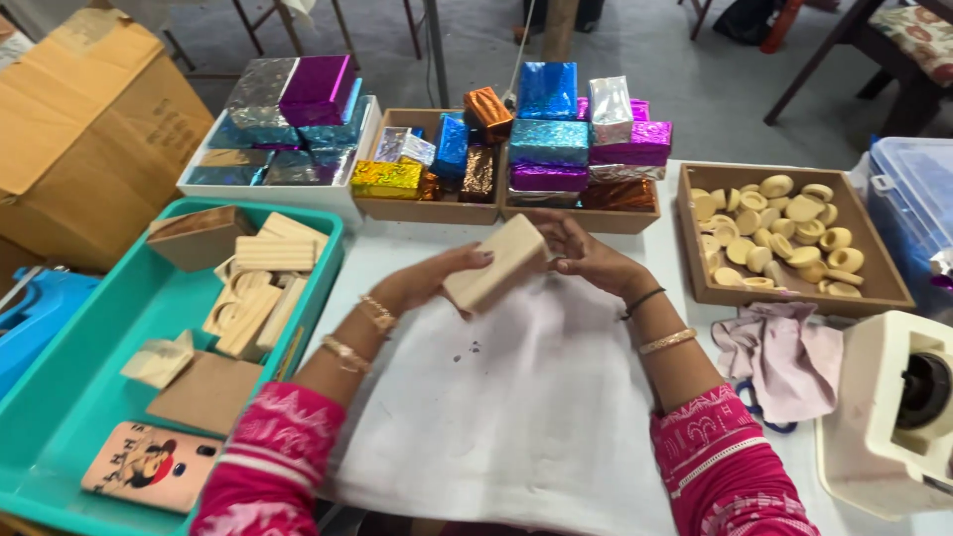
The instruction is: Wrapping wooden containers and small boxes with colorful foil paper and securing them with tape.
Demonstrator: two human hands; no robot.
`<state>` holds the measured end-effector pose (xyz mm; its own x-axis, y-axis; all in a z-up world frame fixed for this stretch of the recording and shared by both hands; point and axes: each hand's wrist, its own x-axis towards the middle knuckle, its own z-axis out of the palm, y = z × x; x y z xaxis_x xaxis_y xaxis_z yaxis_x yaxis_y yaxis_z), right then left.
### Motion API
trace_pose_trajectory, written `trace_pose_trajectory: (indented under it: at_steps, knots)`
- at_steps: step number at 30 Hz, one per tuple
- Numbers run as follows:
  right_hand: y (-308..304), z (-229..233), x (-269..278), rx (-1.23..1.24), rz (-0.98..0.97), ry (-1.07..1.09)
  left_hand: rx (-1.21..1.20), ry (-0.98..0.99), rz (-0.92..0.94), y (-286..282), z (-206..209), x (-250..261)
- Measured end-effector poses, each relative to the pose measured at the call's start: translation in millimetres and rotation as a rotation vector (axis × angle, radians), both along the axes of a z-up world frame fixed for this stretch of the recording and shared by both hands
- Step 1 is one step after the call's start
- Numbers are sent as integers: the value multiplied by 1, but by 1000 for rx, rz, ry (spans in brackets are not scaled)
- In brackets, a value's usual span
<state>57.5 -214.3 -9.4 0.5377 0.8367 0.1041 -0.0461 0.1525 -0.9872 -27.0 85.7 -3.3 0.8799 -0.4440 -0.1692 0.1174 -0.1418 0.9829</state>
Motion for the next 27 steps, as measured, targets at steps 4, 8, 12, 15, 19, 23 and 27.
trace_pose_trajectory:
  at_steps: [4, 8, 12, 15, 19, 23, 27]
  knots:
    - [-12, -8, 11, 19, -100, -110, -222, 268, -94, -45, -12, 25]
    - [-20, -14, 20, -243, -319, -139, -227, 147, 79, -59, -46, 55]
    - [-15, 3, 14, -403, -472, 2, 11, -252, 343, -83, -30, 33]
    - [-17, 11, 12, -461, -466, 10, 388, -622, 395, -94, -43, 24]
    - [-14, 29, 3, -521, -491, 14, 709, -875, 397, -102, -21, 8]
    - [-15, 35, -3, -608, -511, -54, 878, -906, 343, -107, -20, 4]
    - [-31, 21, 7, -565, -438, -79, 742, -811, 281, -88, -25, 18]
